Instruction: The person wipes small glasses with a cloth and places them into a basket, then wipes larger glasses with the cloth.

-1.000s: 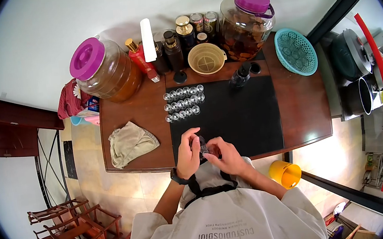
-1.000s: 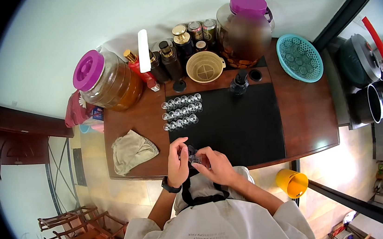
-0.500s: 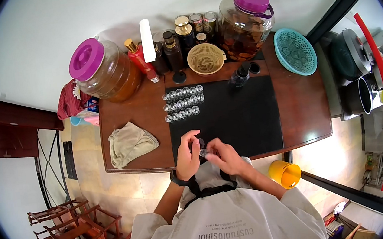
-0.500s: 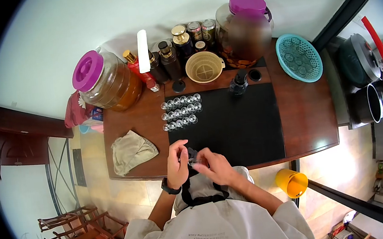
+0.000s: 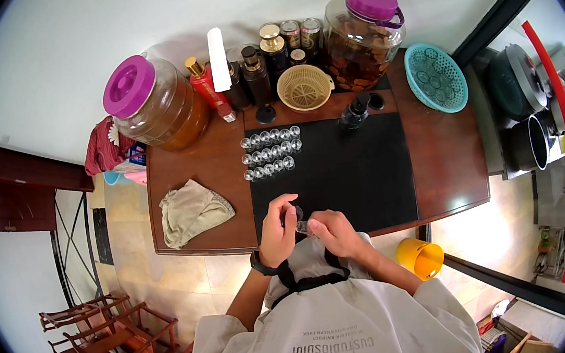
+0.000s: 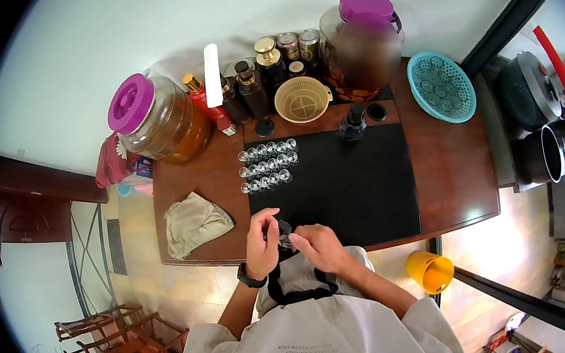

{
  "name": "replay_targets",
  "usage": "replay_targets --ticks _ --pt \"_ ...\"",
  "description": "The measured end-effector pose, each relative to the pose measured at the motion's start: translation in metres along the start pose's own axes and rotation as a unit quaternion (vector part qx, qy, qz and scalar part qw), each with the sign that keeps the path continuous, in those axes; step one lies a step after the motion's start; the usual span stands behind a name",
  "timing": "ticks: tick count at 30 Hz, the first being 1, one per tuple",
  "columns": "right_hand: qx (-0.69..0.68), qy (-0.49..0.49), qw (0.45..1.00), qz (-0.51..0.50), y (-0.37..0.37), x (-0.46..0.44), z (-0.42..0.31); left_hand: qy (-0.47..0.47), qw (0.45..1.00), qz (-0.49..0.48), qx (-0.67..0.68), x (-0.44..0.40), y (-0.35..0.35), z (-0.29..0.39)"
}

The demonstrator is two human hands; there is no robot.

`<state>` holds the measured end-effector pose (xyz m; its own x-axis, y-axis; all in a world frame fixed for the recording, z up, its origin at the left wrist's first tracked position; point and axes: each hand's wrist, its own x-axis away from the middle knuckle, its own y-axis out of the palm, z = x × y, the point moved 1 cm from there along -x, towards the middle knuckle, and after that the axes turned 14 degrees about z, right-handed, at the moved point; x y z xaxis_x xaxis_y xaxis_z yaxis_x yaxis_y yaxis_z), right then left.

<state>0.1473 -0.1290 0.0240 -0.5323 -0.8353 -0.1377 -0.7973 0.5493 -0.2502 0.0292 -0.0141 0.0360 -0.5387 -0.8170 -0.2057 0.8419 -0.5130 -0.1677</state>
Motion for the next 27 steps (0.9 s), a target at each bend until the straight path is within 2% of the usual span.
replay_targets --ticks 2,4,7,10,13,17,19,22,26,27 --pt "-0.031 0.021 0.999 -0.009 0.002 0.002 0.000 0.007 1.000 0.000 0.000 0.000 0.001 0.000" --pt "-0.031 0.062 0.996 0.049 0.001 0.000 -0.020 0.027 1.000 0.015 -0.006 -0.002 0.002 0.001" --pt "0.012 0.012 1.000 0.010 -0.002 0.001 -0.008 0.004 1.000 0.004 -0.014 0.000 0.000 0.000" --pt "-0.012 0.029 1.000 0.001 0.001 0.003 0.003 0.008 1.000 0.002 -0.010 0.003 0.002 -0.002" --pt "-0.037 0.061 0.997 0.026 0.000 0.002 -0.019 0.024 0.999 0.020 -0.016 -0.001 0.002 0.001" --pt "-0.002 0.013 1.000 0.018 -0.001 0.003 -0.003 0.004 1.000 0.012 0.005 0.000 0.002 0.001" --pt "-0.058 0.104 0.992 -0.037 -0.003 0.003 0.001 0.060 0.998 0.000 -0.020 -0.001 0.003 0.008" --pt "-0.077 0.060 0.995 0.014 0.000 0.002 -0.014 0.044 0.999 0.007 0.007 -0.004 0.005 0.012" --pt "-0.041 0.048 0.998 -0.003 -0.001 0.005 -0.002 0.025 1.000 -0.001 0.012 -0.002 0.006 0.009" --pt "-0.059 0.064 0.995 -0.037 -0.002 0.005 0.003 0.045 0.999 -0.015 0.005 -0.001 0.005 0.007"
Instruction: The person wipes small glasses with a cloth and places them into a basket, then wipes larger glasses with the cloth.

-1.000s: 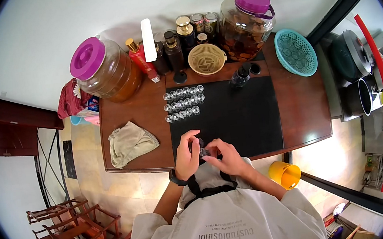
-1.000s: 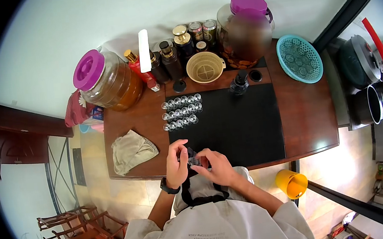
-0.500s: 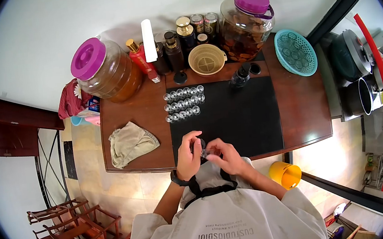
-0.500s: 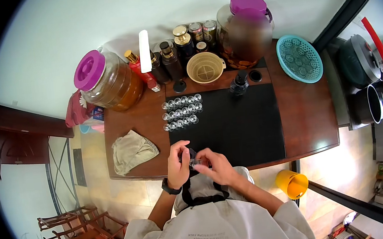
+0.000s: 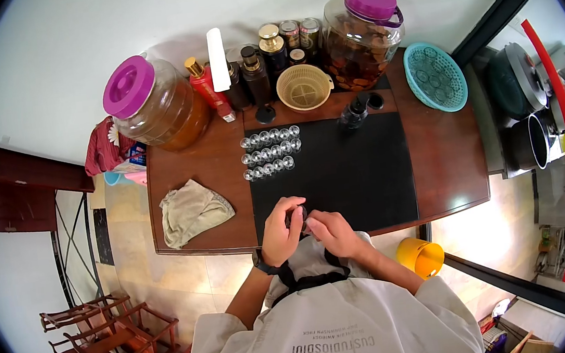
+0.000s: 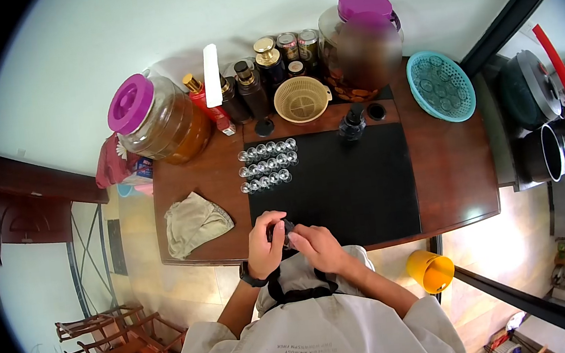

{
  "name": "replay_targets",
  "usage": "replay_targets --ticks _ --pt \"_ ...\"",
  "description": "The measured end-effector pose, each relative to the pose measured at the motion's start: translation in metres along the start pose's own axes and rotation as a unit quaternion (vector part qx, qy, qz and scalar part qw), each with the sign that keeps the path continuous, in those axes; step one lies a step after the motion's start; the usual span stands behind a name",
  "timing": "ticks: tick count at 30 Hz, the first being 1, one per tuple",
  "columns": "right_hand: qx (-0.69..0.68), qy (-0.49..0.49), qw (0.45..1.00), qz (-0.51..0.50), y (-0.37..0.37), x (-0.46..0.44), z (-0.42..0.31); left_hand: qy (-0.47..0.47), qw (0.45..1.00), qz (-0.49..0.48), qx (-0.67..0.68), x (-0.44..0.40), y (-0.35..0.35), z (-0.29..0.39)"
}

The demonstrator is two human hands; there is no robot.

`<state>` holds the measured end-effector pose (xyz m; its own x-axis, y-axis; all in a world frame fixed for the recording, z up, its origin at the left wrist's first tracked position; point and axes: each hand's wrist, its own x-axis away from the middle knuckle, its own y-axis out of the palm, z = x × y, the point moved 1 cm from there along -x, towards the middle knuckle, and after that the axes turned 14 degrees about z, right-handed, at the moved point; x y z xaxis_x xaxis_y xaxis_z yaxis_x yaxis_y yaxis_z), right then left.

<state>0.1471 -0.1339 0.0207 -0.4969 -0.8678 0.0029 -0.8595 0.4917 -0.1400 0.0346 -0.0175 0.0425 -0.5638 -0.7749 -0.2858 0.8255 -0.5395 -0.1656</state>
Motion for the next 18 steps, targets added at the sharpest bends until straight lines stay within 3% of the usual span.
replay_targets --ticks 2,4,8,11,13,16,18 --pt "-0.017 0.017 0.999 -0.036 0.001 0.000 0.002 0.020 1.000 -0.013 -0.007 -0.001 0.001 -0.001" --pt "-0.011 -0.021 0.999 0.028 0.004 0.001 -0.012 -0.004 1.000 0.025 0.001 -0.003 0.003 0.000" --pt "-0.003 -0.020 1.000 0.019 0.001 0.001 -0.005 -0.020 0.999 0.043 0.003 0.000 0.003 -0.001" --pt "-0.028 0.036 0.997 -0.065 -0.001 0.000 0.001 -0.003 1.000 0.021 -0.009 0.001 0.002 -0.002" --pt "0.000 -0.055 0.998 0.017 0.002 0.000 -0.009 -0.017 0.999 0.044 -0.009 -0.001 0.002 -0.001" --pt "0.058 -0.120 0.990 0.048 0.004 -0.002 -0.010 -0.049 0.998 0.039 0.008 0.000 -0.001 -0.003" --pt "0.004 -0.087 0.996 -0.007 0.001 -0.003 0.008 -0.011 0.999 0.032 -0.002 0.000 -0.001 -0.002"
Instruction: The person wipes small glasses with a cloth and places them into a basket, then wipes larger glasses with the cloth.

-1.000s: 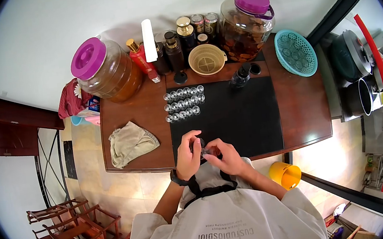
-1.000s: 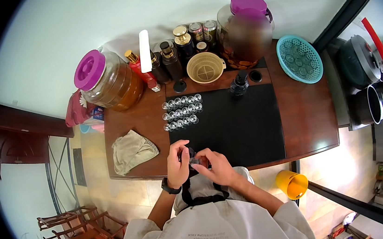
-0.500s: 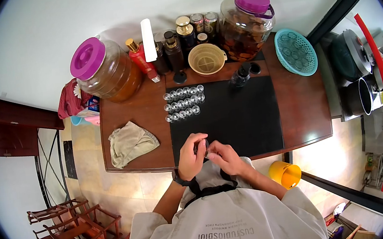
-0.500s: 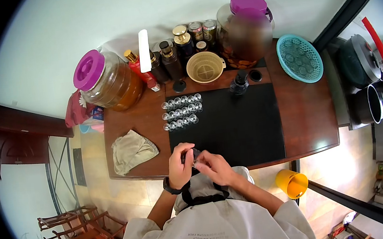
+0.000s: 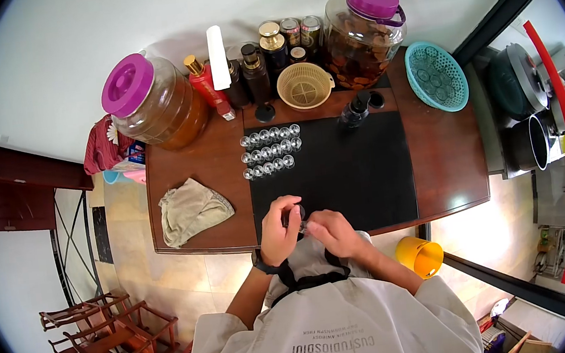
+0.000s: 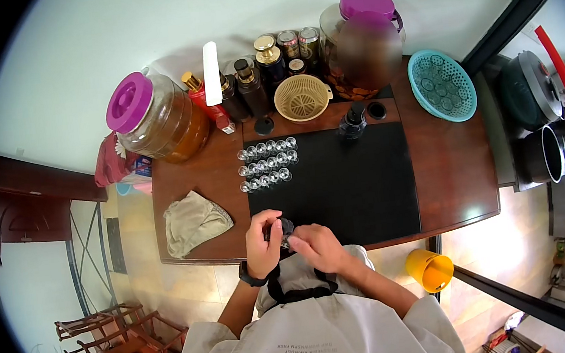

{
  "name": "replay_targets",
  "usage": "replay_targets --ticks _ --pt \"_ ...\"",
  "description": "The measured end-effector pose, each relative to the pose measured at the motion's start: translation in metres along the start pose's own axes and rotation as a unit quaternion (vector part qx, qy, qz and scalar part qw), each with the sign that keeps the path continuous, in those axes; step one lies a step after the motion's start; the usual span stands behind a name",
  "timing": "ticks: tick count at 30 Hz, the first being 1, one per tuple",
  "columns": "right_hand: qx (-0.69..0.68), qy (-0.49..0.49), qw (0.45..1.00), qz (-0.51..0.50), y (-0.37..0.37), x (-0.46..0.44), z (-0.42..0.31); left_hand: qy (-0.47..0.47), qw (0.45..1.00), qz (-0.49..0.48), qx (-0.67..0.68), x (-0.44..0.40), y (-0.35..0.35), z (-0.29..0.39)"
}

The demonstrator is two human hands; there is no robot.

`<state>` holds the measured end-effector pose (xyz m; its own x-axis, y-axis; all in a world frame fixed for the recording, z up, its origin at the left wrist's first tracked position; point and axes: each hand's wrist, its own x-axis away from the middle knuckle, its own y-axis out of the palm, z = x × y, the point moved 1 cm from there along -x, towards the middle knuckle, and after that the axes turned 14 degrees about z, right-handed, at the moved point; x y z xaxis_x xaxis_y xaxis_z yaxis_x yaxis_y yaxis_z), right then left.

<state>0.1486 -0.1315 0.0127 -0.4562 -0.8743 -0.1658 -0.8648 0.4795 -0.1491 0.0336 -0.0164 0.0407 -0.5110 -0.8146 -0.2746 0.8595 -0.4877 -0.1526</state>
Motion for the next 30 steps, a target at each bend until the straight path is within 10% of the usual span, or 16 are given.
replay_targets --ticks 30 --pt "-0.048 0.011 0.999 0.012 -0.003 0.001 -0.017 -0.048 0.998 0.028 0.043 0.000 -0.002 -0.006"
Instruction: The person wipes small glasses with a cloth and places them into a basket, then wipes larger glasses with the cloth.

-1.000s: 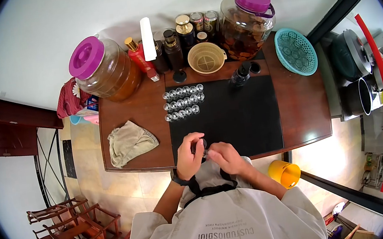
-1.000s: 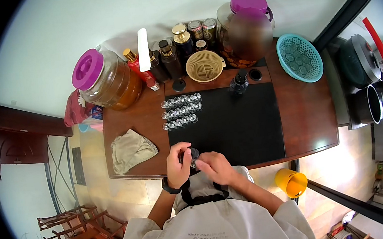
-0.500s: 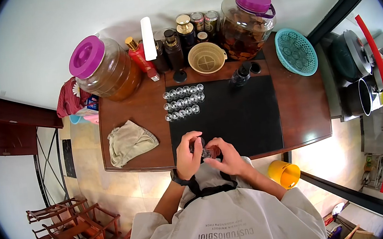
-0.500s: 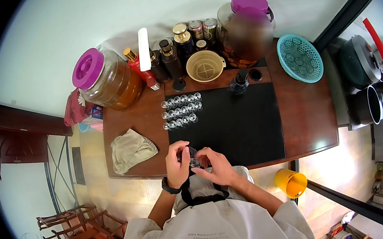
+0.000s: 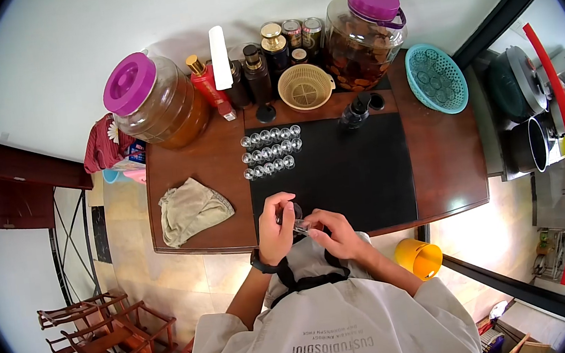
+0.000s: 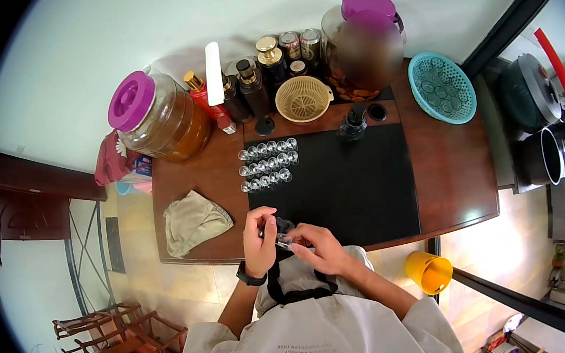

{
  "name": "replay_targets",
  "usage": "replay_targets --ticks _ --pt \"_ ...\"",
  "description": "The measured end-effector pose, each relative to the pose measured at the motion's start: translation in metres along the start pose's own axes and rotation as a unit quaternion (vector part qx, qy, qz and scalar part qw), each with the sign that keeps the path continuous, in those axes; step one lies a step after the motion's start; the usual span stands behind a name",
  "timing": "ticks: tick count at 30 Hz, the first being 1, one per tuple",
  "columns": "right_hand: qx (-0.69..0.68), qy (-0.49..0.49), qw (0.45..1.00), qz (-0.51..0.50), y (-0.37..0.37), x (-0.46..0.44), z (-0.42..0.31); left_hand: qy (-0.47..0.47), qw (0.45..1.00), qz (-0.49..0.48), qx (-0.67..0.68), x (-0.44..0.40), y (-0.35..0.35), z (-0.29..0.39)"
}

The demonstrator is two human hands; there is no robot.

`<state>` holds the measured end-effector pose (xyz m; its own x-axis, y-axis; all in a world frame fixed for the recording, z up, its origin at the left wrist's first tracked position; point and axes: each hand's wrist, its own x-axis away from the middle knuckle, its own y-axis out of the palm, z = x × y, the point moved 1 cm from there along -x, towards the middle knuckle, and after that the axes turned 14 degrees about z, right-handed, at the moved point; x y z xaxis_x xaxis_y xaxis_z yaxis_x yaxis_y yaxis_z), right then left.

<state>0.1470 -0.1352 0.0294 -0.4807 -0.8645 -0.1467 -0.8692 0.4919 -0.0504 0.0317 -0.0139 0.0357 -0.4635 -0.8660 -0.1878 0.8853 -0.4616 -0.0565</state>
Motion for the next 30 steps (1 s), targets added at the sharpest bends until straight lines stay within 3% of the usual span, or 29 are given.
replay_targets --ticks 5,11,14,17,19,23,25,28,30 --pt "-0.011 -0.016 1.000 0.000 0.000 -0.001 -0.003 0.006 1.000 -0.007 0.000 0.000 -0.002 0.002" --pt "0.069 -0.059 0.996 -0.005 -0.002 0.000 0.006 -0.004 1.000 -0.027 -0.008 0.002 0.000 0.003" --pt "0.103 -0.099 0.988 -0.052 -0.004 0.001 0.018 0.008 0.999 -0.040 -0.016 0.005 0.000 0.005" --pt "0.052 -0.073 0.994 -0.064 0.001 0.002 0.016 0.028 0.998 -0.044 -0.029 0.004 0.000 0.004" --pt "0.023 0.028 0.997 0.064 0.010 0.000 -0.005 0.018 0.999 -0.017 -0.024 0.002 0.002 0.003" --pt "0.128 -0.042 0.989 0.063 0.004 -0.002 0.003 0.010 0.999 -0.026 -0.043 0.003 0.000 0.001" --pt "0.107 -0.028 0.993 -0.040 0.000 -0.002 0.018 0.018 0.998 -0.029 -0.047 0.004 0.000 -0.002" --pt "0.068 0.017 0.997 0.042 0.007 0.001 0.007 -0.019 0.999 -0.031 -0.021 0.004 0.001 0.003" --pt "0.100 -0.003 0.994 0.047 0.008 -0.003 -0.006 -0.009 0.999 -0.021 -0.032 0.001 0.000 0.000"
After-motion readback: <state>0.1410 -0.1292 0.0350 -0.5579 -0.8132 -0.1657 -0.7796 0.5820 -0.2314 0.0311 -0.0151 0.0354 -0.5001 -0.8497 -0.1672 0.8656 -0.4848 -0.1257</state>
